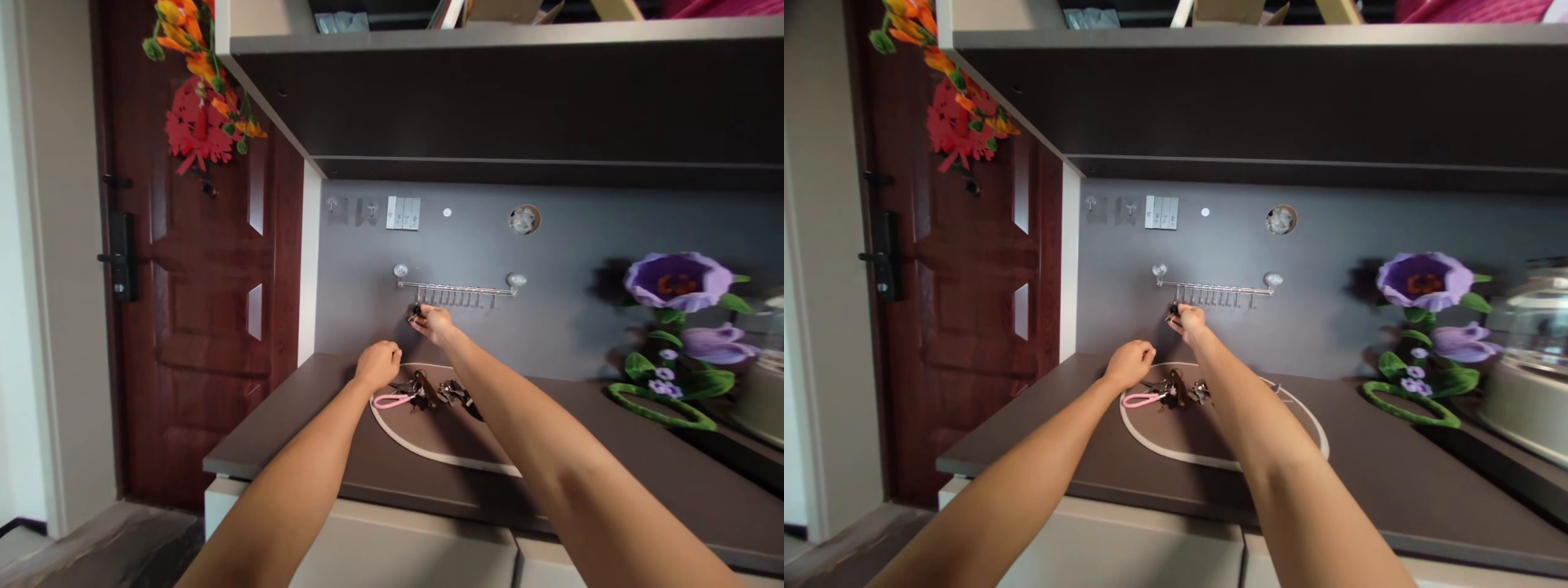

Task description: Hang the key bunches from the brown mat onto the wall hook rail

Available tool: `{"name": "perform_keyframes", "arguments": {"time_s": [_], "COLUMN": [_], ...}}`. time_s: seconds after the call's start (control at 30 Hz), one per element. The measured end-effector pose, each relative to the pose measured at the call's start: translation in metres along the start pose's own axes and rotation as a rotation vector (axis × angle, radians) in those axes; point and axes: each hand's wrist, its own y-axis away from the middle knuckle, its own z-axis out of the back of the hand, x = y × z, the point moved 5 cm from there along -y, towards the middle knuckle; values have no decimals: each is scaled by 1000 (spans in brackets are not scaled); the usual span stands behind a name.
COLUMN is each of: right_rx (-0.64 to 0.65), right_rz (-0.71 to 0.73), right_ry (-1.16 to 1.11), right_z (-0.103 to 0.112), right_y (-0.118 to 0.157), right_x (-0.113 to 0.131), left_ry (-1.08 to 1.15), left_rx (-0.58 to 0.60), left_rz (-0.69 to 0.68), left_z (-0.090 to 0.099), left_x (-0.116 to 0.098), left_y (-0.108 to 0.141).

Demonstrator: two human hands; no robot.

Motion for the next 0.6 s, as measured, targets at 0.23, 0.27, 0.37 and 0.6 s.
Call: {"name": "perform_keyframes", "arguments": {"time_s": [0.23, 0.27, 0.37, 0.6], "right_rx": [53, 58, 82, 84], "right_rz": [14, 13, 20, 15], "right_ry": [52, 57, 74, 107], "right_z": [6, 7, 11, 26], "right_y": [3, 5, 12, 39], "right_x": [-3, -3, -3, -6], "left_ry": [84, 103, 160, 312], "left_rx": [9, 16, 36, 121], "left_rz": [-32, -36, -61, -131], "left_z": [1, 1, 0, -4], "left_x": [3, 3, 4, 3], "left_y": [-1, -2, -3, -2]}}
